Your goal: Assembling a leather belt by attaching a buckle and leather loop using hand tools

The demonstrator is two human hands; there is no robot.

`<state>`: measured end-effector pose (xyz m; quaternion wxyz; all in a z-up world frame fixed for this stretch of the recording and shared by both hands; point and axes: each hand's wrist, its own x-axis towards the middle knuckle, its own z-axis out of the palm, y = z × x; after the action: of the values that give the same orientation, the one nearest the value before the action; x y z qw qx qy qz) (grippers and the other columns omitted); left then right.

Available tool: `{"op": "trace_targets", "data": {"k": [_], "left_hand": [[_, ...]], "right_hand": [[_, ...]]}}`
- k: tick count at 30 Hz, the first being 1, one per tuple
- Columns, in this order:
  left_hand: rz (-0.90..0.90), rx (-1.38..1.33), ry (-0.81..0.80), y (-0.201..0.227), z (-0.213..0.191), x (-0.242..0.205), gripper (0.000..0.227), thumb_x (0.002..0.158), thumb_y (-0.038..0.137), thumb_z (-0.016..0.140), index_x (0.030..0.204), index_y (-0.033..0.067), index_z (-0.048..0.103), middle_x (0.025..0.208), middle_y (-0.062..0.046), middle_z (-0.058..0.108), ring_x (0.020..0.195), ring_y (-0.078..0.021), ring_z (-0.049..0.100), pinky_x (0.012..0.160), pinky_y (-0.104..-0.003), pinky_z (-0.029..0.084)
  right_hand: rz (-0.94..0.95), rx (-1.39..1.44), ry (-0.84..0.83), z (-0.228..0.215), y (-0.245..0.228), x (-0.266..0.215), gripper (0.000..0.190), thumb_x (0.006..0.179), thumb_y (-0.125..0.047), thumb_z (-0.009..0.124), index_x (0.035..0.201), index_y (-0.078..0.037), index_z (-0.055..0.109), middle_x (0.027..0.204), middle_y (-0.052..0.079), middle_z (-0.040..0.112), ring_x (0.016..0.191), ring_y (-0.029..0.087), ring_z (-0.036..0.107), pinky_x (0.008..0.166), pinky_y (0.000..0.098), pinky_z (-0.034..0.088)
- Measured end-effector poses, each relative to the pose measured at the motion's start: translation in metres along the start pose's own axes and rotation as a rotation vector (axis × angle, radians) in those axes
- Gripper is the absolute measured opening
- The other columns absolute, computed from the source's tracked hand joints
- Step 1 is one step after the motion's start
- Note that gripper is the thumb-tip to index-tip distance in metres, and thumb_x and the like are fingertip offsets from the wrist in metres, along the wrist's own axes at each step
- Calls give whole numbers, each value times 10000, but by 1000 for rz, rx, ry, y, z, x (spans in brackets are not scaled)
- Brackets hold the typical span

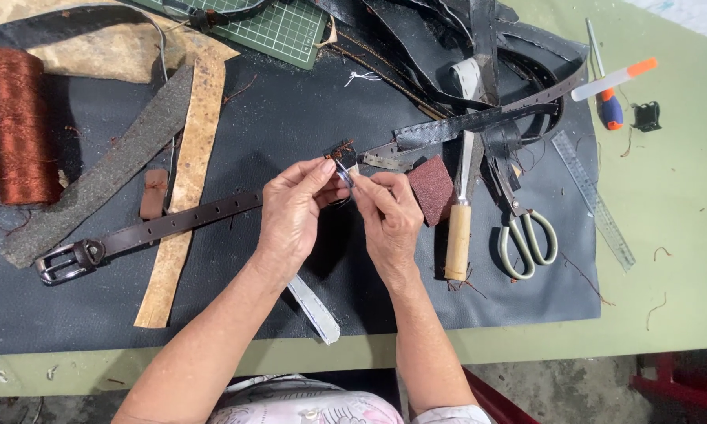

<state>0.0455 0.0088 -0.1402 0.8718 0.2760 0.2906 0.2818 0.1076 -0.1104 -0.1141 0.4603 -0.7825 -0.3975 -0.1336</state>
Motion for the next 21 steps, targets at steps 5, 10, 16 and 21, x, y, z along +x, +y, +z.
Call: {"op": "trace_targets", "data": {"k": [5,10,16,21], "left_hand": [[-50,-26,-10,5,-3,2,158,851,65,802,986,1,751,839,-178,773,711,-244,766,679,-367,672],[-80,-51,-29,6,-6,5,152,839,61,802,972,15,742,849,-169,774,730,-235,767,703,-368,666],[-97,-60,-16,9,-2,0,174,828,50,804,976,-3,730,865,-185,773,738,-246,766,711,-370,660],[-153,-85,-27,6,-4,2,185,830,53,797,993,-5,733,875,-195,769,754,-261,766,731,-384,660]], "right_hand": [[13,94,-13,-4,-5,5,184,936,-114,760,1109,-162,801,979,75,684,802,206,677,713,350,603],[-2,135,-54,-7,-12,8,195,966,-84,702,1131,-140,791,1024,106,695,865,255,696,750,369,601],[-164,-137,26,-7,-15,11,215,978,-61,691,1132,-162,802,993,79,647,897,254,631,797,348,580],[-133,-85,65,-4,-10,7,208,961,-77,725,1128,-173,803,982,66,644,910,245,616,816,345,574]]}}
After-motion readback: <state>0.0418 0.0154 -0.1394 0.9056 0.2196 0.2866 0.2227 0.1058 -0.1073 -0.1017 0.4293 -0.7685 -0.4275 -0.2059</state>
